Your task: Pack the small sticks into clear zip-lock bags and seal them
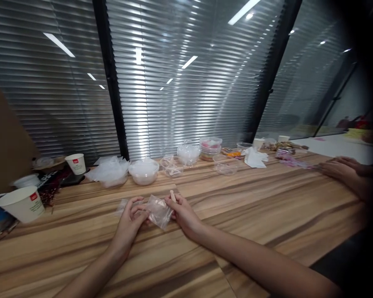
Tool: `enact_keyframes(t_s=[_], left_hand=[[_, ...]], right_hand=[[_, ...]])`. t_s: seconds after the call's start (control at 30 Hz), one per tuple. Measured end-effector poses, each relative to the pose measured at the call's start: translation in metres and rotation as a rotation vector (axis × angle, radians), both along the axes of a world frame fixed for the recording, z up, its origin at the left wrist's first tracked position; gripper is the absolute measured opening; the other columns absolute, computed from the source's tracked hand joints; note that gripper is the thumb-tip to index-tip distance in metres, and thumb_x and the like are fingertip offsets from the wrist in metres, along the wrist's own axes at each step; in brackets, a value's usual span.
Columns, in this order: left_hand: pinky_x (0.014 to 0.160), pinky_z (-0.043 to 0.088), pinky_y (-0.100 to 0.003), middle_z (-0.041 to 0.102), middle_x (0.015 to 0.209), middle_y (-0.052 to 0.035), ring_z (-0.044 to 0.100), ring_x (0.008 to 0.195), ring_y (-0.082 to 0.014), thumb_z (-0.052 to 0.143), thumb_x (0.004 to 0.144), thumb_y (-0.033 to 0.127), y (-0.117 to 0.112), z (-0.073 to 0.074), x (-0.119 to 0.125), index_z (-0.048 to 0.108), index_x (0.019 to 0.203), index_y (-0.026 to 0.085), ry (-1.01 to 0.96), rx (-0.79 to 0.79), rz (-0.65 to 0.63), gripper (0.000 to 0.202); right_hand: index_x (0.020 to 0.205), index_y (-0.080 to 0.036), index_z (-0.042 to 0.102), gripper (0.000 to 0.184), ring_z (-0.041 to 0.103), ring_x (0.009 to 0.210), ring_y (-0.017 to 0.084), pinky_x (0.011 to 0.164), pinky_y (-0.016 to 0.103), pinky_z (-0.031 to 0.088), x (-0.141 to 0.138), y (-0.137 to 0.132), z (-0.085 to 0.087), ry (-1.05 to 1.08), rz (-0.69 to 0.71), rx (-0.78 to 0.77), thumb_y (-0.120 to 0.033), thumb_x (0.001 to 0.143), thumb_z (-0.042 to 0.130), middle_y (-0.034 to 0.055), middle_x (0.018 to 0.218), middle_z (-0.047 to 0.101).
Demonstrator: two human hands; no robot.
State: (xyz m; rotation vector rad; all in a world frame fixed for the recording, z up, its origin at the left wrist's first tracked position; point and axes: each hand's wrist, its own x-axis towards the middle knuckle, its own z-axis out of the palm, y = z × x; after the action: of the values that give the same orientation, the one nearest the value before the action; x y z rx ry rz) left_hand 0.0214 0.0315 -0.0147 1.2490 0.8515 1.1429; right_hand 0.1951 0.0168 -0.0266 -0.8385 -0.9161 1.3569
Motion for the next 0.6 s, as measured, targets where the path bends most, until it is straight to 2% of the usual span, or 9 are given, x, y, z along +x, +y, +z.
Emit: enact_keyframes(t_s=[0.13, 0.23, 0.33, 0.4, 0.47, 0.53, 0.6], left_hand=[[0.07, 0.049, -0.025, 0.061, 0.085, 0.0006, 0.061, 0.069, -0.0117, 0.067, 0.067, 0.029, 0.002, -0.003, -0.003, 0.049, 0.11, 0.021, -0.039, 0.011, 0.106, 0.047], [0.075, 0.049, -0.028, 0.059, 0.085, 0.001, 0.061, 0.071, -0.0119, 0.065, 0.069, 0.029, 0.004, -0.005, -0.005, 0.047, 0.111, 0.022, -0.011, 0.001, 0.085, 0.046], [0.078, 0.048, -0.03, 0.057, 0.081, 0.0006, 0.059, 0.075, -0.0137, 0.062, 0.071, 0.029, 0.004, -0.008, -0.003, 0.046, 0.109, 0.02, 0.121, 0.049, 0.051, 0.042], [0.082, 0.046, -0.033, 0.057, 0.092, -0.0035, 0.058, 0.088, -0.0174, 0.062, 0.071, 0.03, 0.004, -0.01, -0.001, 0.045, 0.11, 0.02, 0.226, 0.135, 0.083, 0.044], [0.091, 0.042, -0.038, 0.049, 0.114, -0.0083, 0.05, 0.108, -0.022, 0.062, 0.07, 0.031, 0.003, -0.01, 0.001, 0.044, 0.115, 0.021, 0.364, 0.283, 0.142, 0.05], [0.1, 0.033, -0.043, 0.037, 0.129, -0.0091, 0.036, 0.123, -0.0251, 0.063, 0.07, 0.033, 0.0, -0.009, 0.003, 0.042, 0.121, 0.024, 0.539, 0.465, 0.188, 0.056], [0.104, 0.025, -0.046, 0.033, 0.133, -0.0084, 0.029, 0.127, -0.0266, 0.062, 0.071, 0.035, -0.002, -0.006, 0.003, 0.041, 0.125, 0.026, 0.696, 0.608, 0.186, 0.059]], right_hand=[[0.082, -0.018, 0.055, 0.028, 0.034, 0.05, 0.006, 0.045, 0.02, 0.024, 0.001, -0.004, 0.004, -0.045, 0.049, 0.041, -0.038, 0.068, 0.069, -0.0045, 0.065, 0.045], [0.08, -0.018, 0.056, 0.024, 0.033, 0.05, 0.006, 0.045, 0.021, 0.023, 0.0, -0.006, 0.005, -0.068, 0.068, 0.052, -0.034, 0.069, 0.069, -0.0048, 0.064, 0.043], [0.077, -0.018, 0.056, 0.024, 0.034, 0.05, 0.006, 0.046, 0.021, 0.024, 0.003, -0.003, 0.005, 0.012, 0.086, 0.018, -0.034, 0.067, 0.07, -0.0057, 0.06, 0.042], [0.076, -0.017, 0.055, 0.025, 0.035, 0.05, 0.006, 0.046, 0.02, 0.024, 0.007, 0.002, 0.004, 0.08, 0.108, -0.036, -0.032, 0.065, 0.072, -0.006, 0.058, 0.043], [0.073, -0.016, 0.055, 0.026, 0.035, 0.049, 0.005, 0.045, 0.02, 0.024, 0.012, 0.007, 0.003, 0.117, 0.13, -0.098, -0.03, 0.062, 0.074, -0.0061, 0.058, 0.044], [0.07, -0.015, 0.054, 0.026, 0.035, 0.049, 0.005, 0.046, 0.02, 0.024, 0.014, 0.008, 0.003, 0.11, 0.153, -0.123, -0.03, 0.061, 0.074, -0.0059, 0.057, 0.045], [0.069, -0.015, 0.055, 0.025, 0.035, 0.048, 0.005, 0.046, 0.021, 0.024, 0.013, 0.005, 0.004, 0.05, 0.181, -0.085, -0.031, 0.063, 0.073, -0.0057, 0.056, 0.046]])
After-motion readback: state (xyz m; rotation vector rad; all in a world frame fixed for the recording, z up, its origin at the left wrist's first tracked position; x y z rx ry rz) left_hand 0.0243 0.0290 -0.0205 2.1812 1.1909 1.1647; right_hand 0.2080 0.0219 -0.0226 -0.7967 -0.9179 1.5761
